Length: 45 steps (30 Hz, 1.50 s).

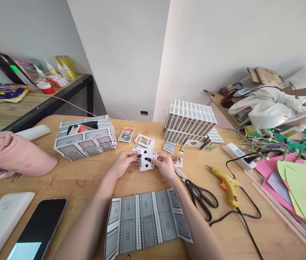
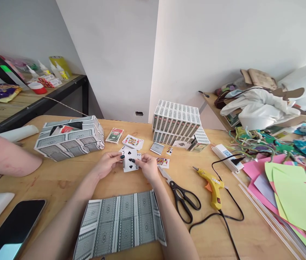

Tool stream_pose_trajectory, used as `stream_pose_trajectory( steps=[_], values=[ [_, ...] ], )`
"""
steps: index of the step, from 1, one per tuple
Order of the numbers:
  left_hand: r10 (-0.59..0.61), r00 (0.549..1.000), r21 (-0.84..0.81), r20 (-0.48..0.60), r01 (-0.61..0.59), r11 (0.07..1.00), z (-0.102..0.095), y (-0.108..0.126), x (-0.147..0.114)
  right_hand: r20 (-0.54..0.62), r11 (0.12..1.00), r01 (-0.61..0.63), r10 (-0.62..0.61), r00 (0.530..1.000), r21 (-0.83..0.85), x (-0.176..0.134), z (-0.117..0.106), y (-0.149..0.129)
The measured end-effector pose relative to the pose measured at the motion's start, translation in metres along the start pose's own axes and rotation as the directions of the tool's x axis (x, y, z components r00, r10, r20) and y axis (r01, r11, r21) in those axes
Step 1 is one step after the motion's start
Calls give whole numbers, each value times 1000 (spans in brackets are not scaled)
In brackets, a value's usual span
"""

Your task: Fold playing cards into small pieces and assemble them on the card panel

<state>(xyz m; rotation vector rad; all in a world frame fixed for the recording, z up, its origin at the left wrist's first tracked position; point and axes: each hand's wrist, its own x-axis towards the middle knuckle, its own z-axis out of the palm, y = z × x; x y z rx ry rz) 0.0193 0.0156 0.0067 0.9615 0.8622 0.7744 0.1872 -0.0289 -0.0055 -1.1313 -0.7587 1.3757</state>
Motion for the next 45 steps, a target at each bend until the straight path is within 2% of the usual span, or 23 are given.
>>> stream_pose_trajectory(
  steps=[5,8,14,20,25,28,33,36,39,42,45],
  values=[
    [15,999,18,-30,-15,1000,-1,-3,3,8,1000,-2,2,1000,-9,0,-2,1],
    [50,996,89,-69,-44,995,1,-3,4,7,1000,-5,5,1000,-20,0,-2,1],
    [127,989,256,-80,-102,961,3,-3,5,16,998,18,-17,1000,-59,0,-3,2],
    [255,949,386,-184,-169,907,11,-11,9,-2,996,28,-28,1000,-79,1,-3,5],
    [254,962,344,-97,-207,916,14,-14,6,-61,998,63,-65,996,-29,2,-2,5],
    [272,960,439,-61,-219,871,14,-16,3,-96,995,99,-101,990,-22,3,-1,6],
    [332,940,545,-79,-238,804,15,-19,3,-116,991,101,-111,987,-87,4,-2,8],
    [343,936,548,-84,-244,800,14,-22,5,-69,991,91,-97,993,-94,6,-4,8],
    [368,923,565,-115,-244,788,12,-26,6,35,992,93,-91,995,-79,6,-6,7],
    [421,895,608,-148,-253,752,10,-29,8,97,979,165,-153,983,-122,5,-6,6],
    [460,873,644,-160,-261,719,10,-29,8,110,931,264,-244,964,-253,3,-5,7]
  ],
)
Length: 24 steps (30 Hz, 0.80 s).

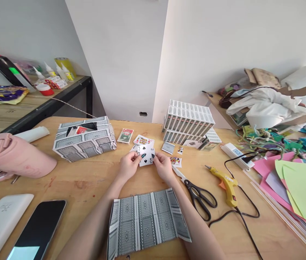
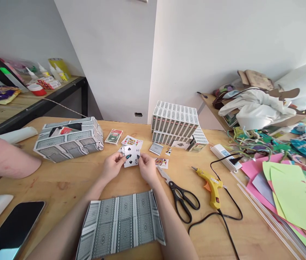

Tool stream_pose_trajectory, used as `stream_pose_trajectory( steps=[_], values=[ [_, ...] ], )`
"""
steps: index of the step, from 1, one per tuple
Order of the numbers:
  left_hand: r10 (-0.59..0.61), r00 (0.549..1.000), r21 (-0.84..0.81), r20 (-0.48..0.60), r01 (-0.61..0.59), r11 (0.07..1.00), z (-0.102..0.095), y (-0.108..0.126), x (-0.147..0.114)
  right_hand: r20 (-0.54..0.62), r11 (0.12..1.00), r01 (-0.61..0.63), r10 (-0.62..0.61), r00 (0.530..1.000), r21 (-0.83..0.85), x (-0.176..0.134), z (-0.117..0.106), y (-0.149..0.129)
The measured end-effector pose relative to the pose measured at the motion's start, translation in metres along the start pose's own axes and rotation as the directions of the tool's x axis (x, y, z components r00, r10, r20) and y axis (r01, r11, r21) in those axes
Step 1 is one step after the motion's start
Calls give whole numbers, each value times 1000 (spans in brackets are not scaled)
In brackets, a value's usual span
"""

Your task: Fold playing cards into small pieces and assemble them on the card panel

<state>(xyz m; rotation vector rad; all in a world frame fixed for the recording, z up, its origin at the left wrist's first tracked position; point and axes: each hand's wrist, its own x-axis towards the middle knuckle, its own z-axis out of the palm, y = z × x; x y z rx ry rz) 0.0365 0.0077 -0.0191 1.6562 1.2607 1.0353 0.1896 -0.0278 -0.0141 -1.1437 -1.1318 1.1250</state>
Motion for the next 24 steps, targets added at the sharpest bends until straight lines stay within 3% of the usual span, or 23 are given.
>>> stream_pose_trajectory(
  steps=[3,7,12,15,19,24],
  values=[
    [38,999,23,-11,-37,999,0,1,-1,-42,980,62,-71,997,-191,-2,1,0],
    [60,998,22,14,-60,998,1,5,-4,-103,887,91,-153,983,-454,-4,0,1],
    [75,995,20,69,-77,997,5,16,-7,-245,755,-15,-194,950,-656,-8,8,4],
    [82,994,36,72,-85,996,5,20,-8,-333,798,-56,-186,924,-600,-10,12,6],
    [98,994,76,53,-102,992,4,20,-8,-284,907,22,-155,946,-420,-7,10,7],
    [125,990,151,57,-133,980,4,18,-9,-260,904,57,-181,948,-423,-6,6,6]
  ],
)
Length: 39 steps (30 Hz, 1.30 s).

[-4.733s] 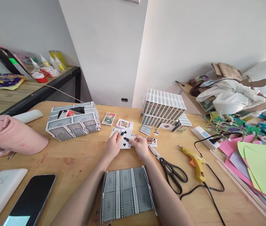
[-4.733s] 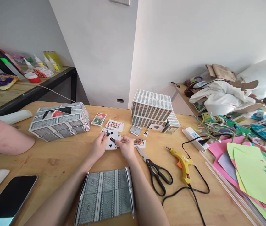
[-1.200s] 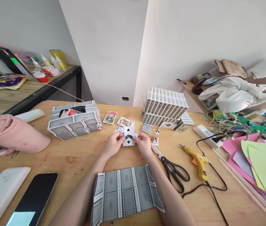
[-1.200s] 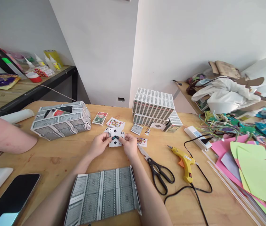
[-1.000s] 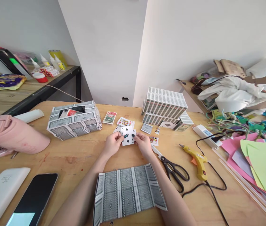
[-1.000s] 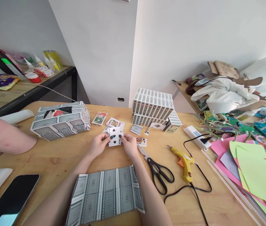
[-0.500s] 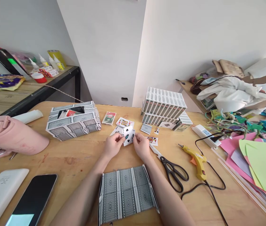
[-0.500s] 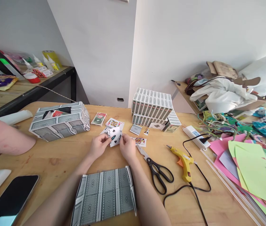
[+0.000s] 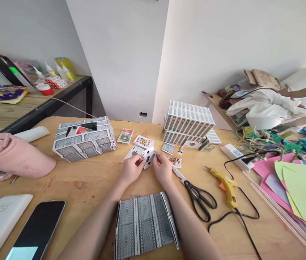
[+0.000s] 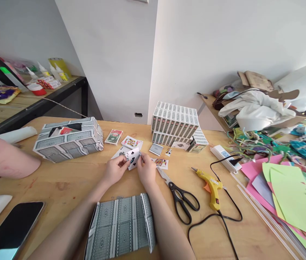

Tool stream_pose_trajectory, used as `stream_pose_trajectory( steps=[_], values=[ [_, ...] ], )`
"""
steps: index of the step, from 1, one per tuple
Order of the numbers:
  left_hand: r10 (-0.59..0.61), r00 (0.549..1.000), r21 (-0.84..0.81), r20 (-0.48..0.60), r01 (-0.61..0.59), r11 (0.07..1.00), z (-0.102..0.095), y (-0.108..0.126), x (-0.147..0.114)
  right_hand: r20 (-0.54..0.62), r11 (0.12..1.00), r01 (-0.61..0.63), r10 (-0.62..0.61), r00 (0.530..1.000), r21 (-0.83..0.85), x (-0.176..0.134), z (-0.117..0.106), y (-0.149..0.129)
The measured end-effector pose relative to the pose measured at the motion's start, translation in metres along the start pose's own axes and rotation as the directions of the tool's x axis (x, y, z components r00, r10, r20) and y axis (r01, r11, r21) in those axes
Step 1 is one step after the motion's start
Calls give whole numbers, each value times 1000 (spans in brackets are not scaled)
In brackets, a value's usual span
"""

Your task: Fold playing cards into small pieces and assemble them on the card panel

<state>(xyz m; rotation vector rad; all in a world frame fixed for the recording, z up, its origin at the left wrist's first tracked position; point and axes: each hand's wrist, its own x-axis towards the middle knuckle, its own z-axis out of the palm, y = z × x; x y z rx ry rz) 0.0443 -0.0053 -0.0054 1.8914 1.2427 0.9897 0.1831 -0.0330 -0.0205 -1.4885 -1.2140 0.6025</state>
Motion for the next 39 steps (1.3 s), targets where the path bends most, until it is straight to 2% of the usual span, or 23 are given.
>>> stream_pose_trajectory(
  steps=[5,10,12,14,16,19,22,25,28,35,39],
  values=[
    [54,998,88,30,-56,994,3,1,-2,-31,992,18,-22,999,-122,-2,-1,-2],
    [129,990,163,53,-136,977,3,2,-3,-118,983,-60,40,992,-172,-2,0,-7],
    [126,991,174,51,-133,976,3,2,-3,-167,987,-113,93,982,-114,0,-1,-9],
    [82,996,126,18,-84,989,3,0,-2,-150,984,-170,175,973,42,5,-3,-11],
    [4,1000,9,-22,-4,1000,3,-4,0,-16,930,-246,260,965,272,9,-5,-11],
    [-119,993,-243,-25,110,964,3,-10,5,303,695,-430,307,902,577,13,-6,-12],
    [-185,983,-405,9,173,898,3,-13,8,529,476,-588,268,805,654,12,-4,-15],
    [-189,982,-415,22,181,892,2,-13,9,632,397,-651,198,749,647,10,-4,-18],
    [-179,984,-384,25,174,907,0,-12,9,643,424,-641,162,748,639,8,-4,-19],
    [-180,982,-362,58,188,913,1,-14,7,533,650,-531,221,817,544,8,1,-11],
    [-158,987,-335,33,160,929,1,-13,7,464,733,-458,219,858,502,7,5,-7]
  ],
)
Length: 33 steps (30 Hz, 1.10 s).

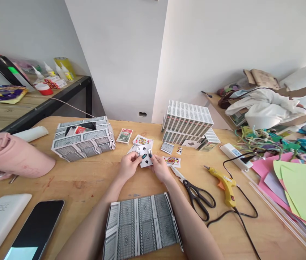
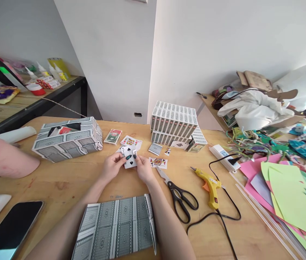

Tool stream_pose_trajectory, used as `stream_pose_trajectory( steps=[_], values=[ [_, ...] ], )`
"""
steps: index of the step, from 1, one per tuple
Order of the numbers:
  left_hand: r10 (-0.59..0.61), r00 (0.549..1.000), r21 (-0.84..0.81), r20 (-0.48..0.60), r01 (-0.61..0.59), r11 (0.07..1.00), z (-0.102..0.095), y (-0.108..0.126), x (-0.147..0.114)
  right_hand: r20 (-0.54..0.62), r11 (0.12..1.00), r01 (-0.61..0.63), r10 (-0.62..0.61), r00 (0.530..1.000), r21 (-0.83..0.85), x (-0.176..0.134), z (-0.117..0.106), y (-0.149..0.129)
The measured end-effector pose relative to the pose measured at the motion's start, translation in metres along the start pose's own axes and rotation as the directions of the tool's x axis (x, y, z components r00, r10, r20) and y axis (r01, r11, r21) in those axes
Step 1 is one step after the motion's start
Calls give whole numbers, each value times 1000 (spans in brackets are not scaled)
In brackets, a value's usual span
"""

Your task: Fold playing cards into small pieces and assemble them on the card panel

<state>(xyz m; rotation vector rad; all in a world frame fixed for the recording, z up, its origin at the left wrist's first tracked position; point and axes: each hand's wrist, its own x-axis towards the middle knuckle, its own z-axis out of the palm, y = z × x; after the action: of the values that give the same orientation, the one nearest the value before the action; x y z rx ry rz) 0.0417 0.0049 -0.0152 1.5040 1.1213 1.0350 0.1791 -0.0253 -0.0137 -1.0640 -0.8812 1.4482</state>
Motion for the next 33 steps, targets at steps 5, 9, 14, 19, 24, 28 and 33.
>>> stream_pose_trajectory(
  steps=[5,9,14,19,24,28,33],
  values=[
    [108,984,137,-139,-89,987,-3,7,-4,37,998,24,-22,999,-61,-2,1,-2],
    [50,995,-51,-89,-55,997,1,16,-5,74,999,-1,4,997,-46,-6,6,-3],
    [-235,970,-372,57,239,897,13,22,-6,138,993,51,-36,990,-108,-6,12,2],
    [-346,936,-566,65,320,760,14,26,-5,100,967,109,-88,991,-232,-4,12,9],
    [-435,899,-640,51,364,677,12,32,-4,167,941,167,-122,978,-293,-4,13,10],
    [-430,903,-637,9,337,694,13,33,-4,204,918,227,-166,965,-326,-5,12,6],
    [-388,922,-599,-18,301,742,16,30,-4,219,926,242,-182,959,-290,-6,12,5]
  ],
)
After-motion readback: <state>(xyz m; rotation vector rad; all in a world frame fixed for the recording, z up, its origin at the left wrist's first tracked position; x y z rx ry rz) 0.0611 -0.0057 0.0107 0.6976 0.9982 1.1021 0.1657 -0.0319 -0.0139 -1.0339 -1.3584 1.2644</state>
